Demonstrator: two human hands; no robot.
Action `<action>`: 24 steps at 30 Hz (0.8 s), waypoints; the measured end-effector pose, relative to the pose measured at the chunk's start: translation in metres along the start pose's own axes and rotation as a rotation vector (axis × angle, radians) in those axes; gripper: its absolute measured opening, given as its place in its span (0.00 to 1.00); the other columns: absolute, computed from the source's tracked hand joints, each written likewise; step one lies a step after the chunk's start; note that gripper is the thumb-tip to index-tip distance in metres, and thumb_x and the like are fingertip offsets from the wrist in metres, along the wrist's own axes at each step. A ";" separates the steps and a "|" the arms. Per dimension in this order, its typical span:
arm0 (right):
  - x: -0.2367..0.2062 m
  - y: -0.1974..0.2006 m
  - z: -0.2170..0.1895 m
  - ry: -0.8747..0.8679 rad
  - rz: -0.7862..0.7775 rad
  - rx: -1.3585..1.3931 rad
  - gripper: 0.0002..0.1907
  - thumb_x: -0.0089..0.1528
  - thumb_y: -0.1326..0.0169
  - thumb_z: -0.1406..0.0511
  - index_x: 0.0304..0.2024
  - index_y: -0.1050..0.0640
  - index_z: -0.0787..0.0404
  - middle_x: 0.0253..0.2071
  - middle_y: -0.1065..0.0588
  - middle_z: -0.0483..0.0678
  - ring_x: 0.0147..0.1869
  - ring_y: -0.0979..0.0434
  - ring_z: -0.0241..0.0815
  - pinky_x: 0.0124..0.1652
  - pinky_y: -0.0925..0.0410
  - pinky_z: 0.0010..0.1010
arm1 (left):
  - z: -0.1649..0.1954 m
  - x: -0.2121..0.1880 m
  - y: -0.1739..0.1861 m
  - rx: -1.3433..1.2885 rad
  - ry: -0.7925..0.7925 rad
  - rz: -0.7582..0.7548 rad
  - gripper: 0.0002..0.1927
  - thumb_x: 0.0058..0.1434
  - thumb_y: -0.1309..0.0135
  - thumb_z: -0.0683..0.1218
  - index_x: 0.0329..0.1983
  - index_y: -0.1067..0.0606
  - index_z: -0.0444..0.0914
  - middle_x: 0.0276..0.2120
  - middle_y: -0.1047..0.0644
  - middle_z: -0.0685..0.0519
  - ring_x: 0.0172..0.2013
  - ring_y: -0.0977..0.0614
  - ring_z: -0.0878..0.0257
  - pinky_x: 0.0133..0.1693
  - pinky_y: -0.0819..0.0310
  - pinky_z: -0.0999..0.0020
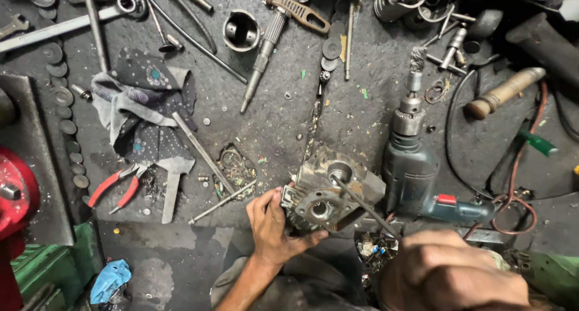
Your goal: The person uses a handheld rotary tool to grind the surface of a metal engine part. They hold the part with one hand and operate the tool with the other, rotating the part to access different sides and edges.
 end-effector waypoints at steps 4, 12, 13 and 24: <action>-0.020 0.034 0.004 0.111 -0.069 -0.019 0.21 0.67 0.56 0.63 0.22 0.48 0.56 0.12 0.37 0.43 0.13 0.31 0.36 0.28 0.28 0.52 | -0.004 -0.005 -0.001 0.025 0.008 -0.040 0.66 0.52 0.35 0.74 0.79 0.53 0.35 0.58 0.24 0.45 0.54 0.25 0.48 0.56 0.36 0.51; -0.052 0.044 0.018 0.153 -0.132 -0.162 0.20 0.63 0.51 0.63 0.17 0.40 0.50 0.12 0.39 0.39 0.14 0.33 0.31 0.33 0.28 0.43 | -0.001 -0.008 -0.006 0.070 0.051 0.010 0.64 0.50 0.38 0.76 0.78 0.50 0.37 0.55 0.26 0.41 0.53 0.25 0.47 0.53 0.35 0.51; -0.054 0.040 0.022 0.173 -0.096 -0.144 0.19 0.62 0.50 0.63 0.18 0.40 0.50 0.12 0.40 0.39 0.14 0.34 0.31 0.33 0.29 0.44 | -0.001 -0.008 -0.006 0.066 0.038 0.014 0.64 0.52 0.37 0.75 0.78 0.51 0.35 0.55 0.25 0.43 0.53 0.25 0.47 0.55 0.34 0.52; -0.007 -0.050 -0.001 0.035 0.157 0.334 0.30 0.67 0.57 0.41 0.27 0.41 0.58 0.16 0.46 0.47 0.21 0.50 0.42 0.28 0.51 0.39 | 0.010 0.009 -0.002 0.177 0.060 0.047 0.61 0.44 0.36 0.74 0.70 0.43 0.34 0.46 0.26 0.38 0.48 0.26 0.44 0.51 0.35 0.49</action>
Point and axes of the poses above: each hand's wrist, its own x-axis towards the middle knuckle, its own y-axis out of the back of the hand, z = x × y, the point moved 3 cm from there along x, towards the middle knuckle
